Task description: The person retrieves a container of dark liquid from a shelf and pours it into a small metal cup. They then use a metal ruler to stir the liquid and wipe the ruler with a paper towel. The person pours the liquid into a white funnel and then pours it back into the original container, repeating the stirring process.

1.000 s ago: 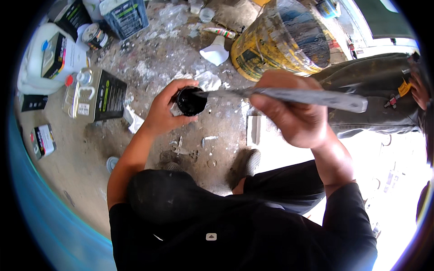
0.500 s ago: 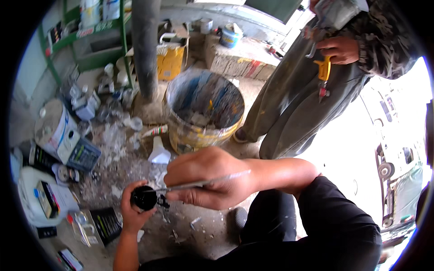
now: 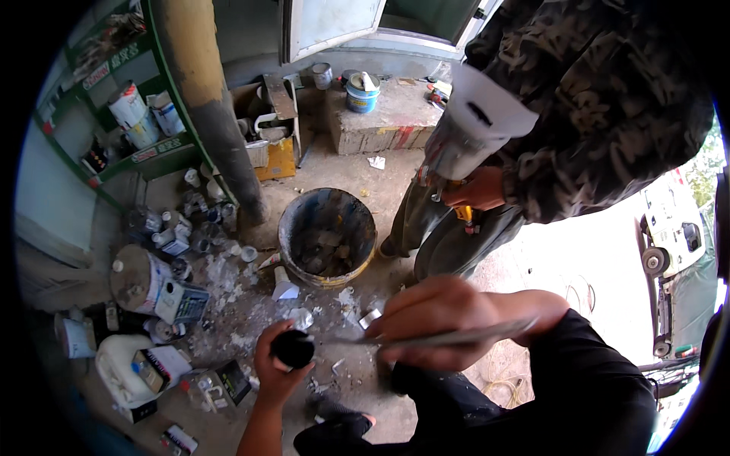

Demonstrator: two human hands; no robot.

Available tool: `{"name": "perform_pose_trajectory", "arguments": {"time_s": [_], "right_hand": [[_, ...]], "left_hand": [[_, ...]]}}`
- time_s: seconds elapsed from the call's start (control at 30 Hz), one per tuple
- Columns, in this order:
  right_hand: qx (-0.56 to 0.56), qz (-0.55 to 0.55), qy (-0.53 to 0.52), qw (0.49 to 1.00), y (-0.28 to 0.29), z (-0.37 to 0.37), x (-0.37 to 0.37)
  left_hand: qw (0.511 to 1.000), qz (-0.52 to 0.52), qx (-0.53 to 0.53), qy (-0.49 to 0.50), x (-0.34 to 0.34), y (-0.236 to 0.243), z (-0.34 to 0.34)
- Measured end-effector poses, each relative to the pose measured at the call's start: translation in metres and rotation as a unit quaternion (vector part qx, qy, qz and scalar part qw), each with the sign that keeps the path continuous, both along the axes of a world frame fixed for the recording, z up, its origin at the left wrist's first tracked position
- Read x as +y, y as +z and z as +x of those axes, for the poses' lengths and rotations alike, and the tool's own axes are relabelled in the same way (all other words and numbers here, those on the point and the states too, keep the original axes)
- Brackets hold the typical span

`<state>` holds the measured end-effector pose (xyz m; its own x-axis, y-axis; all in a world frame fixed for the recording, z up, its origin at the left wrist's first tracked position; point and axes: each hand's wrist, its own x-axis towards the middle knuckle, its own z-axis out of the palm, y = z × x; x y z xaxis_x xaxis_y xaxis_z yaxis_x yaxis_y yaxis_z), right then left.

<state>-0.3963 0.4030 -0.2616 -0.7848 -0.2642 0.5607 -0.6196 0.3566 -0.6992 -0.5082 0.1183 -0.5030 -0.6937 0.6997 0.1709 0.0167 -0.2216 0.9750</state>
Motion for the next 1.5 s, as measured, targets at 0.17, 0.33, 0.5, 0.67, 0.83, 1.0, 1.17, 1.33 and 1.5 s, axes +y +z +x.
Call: {"name": "perform_pose_trajectory", "arguments": {"time_s": [0.17,0.33,0.5,0.67,0.83,1.0,1.17,1.33,1.5], "right_hand": [[0.001,-0.026,-0.106,0.994,0.123,0.045,0.033],[-0.027,-0.062,-0.183,0.981,0.239,0.097,0.062],[-0.03,-0.218,-0.28,0.934,0.311,0.131,0.081],[-0.019,-0.305,-0.326,0.895,0.326,0.149,0.12],[-0.003,-0.351,-0.37,0.86,0.321,0.162,0.147],[0.005,-0.375,-0.389,0.841,0.298,0.164,0.174],[-0.009,-0.389,-0.413,0.823,0.282,0.158,0.191],[-0.005,-0.334,-0.423,0.842,0.267,0.152,0.205],[-0.022,-0.353,-0.408,0.842,0.263,0.143,0.204]], "left_hand": [[0.999,0.034,0.001,-0.042,0.056,0.137,0.006],[0.995,0.042,-0.001,-0.088,0.105,0.267,0.017],[0.991,0.022,0.044,-0.121,0.162,0.368,0.023],[0.992,0.001,0.028,-0.125,0.206,0.407,0.022],[0.987,-0.061,0.11,-0.101,0.243,0.413,0.018],[0.973,-0.148,0.165,-0.06,0.274,0.405,0.017],[0.957,-0.188,0.22,-0.029,0.299,0.395,0.012],[0.937,-0.22,0.273,-0.009,0.315,0.392,0.011],[0.919,-0.234,0.317,0.004,0.321,0.389,0.009]]}}
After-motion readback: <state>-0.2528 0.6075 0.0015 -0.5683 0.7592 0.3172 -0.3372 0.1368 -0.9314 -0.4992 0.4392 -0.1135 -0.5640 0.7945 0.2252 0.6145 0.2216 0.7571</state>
